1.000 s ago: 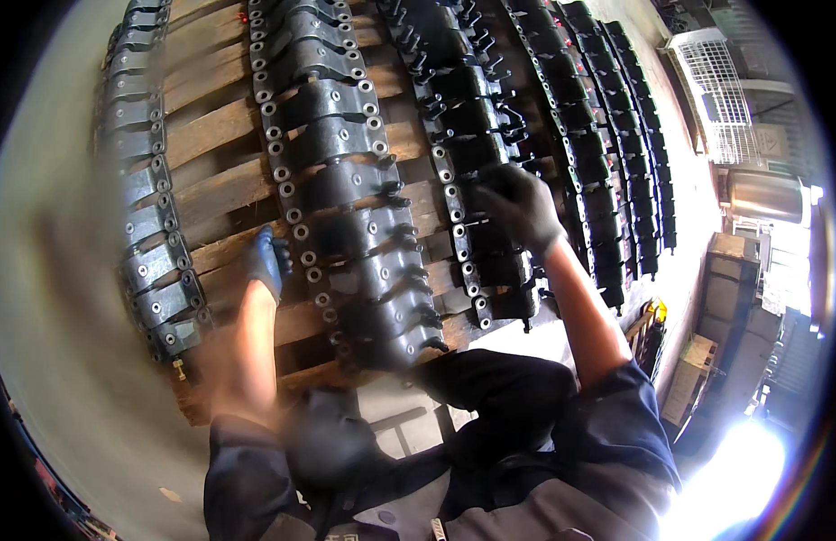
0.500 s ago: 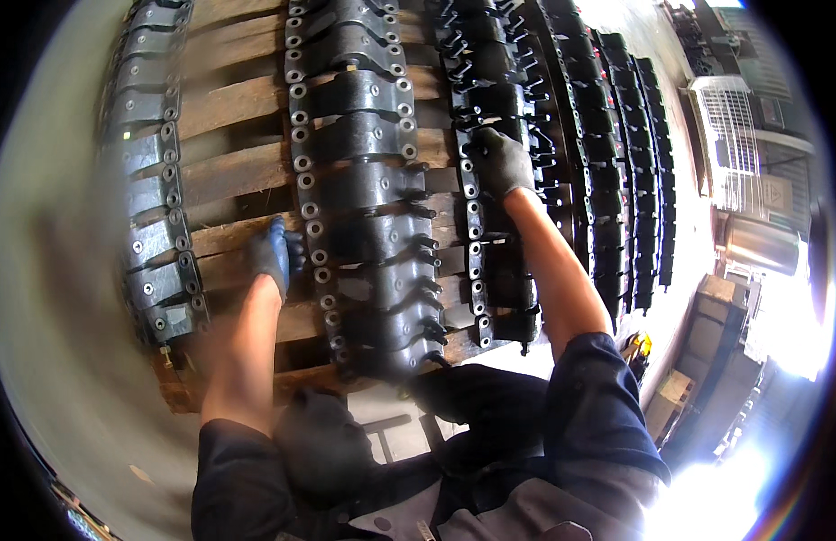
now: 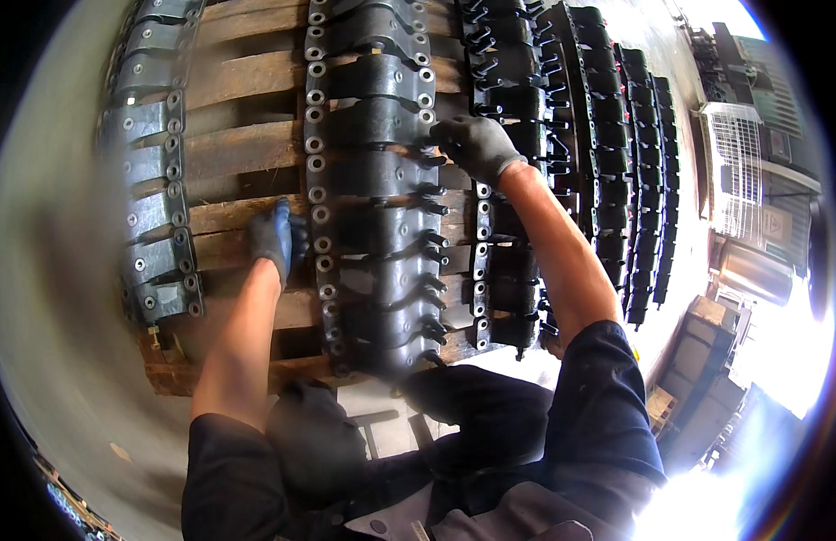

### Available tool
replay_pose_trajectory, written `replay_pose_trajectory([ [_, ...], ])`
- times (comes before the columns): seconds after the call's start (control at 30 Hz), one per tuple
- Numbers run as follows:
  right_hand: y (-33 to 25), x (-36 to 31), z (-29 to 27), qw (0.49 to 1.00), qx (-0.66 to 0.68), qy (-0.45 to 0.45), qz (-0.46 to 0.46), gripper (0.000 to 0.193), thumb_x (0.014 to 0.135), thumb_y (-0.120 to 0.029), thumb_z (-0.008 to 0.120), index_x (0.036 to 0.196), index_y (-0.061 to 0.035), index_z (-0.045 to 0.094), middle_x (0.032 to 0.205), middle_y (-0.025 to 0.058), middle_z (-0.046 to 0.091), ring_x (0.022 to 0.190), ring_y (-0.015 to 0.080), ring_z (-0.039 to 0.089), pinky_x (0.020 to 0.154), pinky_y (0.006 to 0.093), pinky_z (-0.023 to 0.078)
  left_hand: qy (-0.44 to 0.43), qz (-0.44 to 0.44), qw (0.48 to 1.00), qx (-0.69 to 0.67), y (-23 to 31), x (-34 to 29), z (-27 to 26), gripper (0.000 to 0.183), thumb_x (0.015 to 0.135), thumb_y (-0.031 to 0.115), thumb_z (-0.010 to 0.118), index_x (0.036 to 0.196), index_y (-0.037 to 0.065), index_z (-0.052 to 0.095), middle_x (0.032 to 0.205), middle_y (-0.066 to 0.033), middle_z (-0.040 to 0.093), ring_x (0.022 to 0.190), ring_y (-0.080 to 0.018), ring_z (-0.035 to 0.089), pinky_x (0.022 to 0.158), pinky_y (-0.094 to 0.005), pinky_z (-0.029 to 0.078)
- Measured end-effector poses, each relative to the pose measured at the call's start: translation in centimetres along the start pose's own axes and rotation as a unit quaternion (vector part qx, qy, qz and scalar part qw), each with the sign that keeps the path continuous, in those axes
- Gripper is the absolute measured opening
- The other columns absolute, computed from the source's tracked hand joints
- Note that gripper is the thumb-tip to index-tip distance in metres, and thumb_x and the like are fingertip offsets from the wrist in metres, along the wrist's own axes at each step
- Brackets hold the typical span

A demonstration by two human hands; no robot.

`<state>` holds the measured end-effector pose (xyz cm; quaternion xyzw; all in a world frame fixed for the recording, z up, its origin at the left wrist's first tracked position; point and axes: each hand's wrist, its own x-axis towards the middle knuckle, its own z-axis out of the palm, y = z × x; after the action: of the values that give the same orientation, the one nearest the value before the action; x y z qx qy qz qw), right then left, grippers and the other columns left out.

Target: The person organizes metal parts on a pallet by placing individual components into a metal storage frame.

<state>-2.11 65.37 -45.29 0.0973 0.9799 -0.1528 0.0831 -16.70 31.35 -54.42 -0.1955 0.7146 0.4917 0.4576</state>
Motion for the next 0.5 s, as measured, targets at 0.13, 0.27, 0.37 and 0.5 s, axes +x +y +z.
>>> replay_pose_trajectory([
  [0.13,0.55,0.22,0.37,1.0,-0.018,-0.004,-0.013,0.012,0.094,-0.017,0.065,0.101,-0.0142,0.073,0.09,0.013,0.072,0.086,0.0351,0.071,0.073,0.0445,0.057,-0.002,0.002,1.0,0.0,0.07,-0.14,0.08,0.049,0.105,0.044,0.056,0.079,0.004,0.068,0.061,-0.0075,0.064,0.045,-0.0199,0.058,0.041,-0.0348,0.046],
  [0.27,-0.05,0.22,0.31,1.0,-0.013,0.0,-0.001,0.011,0.094,-0.018,0.065,0.101,-0.0144,0.072,0.09,0.0134,0.072,0.086,0.0362,0.07,0.073,0.0459,0.056,0.003,0.005,1.0,0.011,-0.14,-0.05,0.02,0.05,0.105,0.044,0.056,0.079,0.003,0.068,0.061,-0.0081,0.064,0.045,-0.0201,0.059,0.041,-0.0347,0.046],
  [0.37,-0.23,0.36,0.16,0.999,-0.027,-0.022,0.012,0.015,0.094,-0.018,0.065,0.106,-0.0149,0.072,0.093,0.0142,0.072,0.088,0.0373,0.07,0.075,0.0464,0.056,0.001,0.005,1.0,0.017,-0.21,0.07,-0.07,0.05,0.105,0.043,0.056,0.079,0.002,0.068,0.062,-0.0084,0.065,0.045,-0.02,0.059,0.041,-0.0347,0.047],
  [0.5,-0.03,-0.28,0.26,0.999,0.009,0.003,0.043,0.022,0.093,-0.016,0.065,0.114,-0.0141,0.072,0.098,0.0161,0.073,0.092,0.038,0.071,0.078,0.0472,0.057,-0.012,0.01,1.0,0.011,-0.02,0.1,0.23,0.05,0.105,0.044,0.056,0.079,0.003,0.068,0.062,-0.0081,0.065,0.045,-0.0196,0.059,0.041,-0.0345,0.047],
])
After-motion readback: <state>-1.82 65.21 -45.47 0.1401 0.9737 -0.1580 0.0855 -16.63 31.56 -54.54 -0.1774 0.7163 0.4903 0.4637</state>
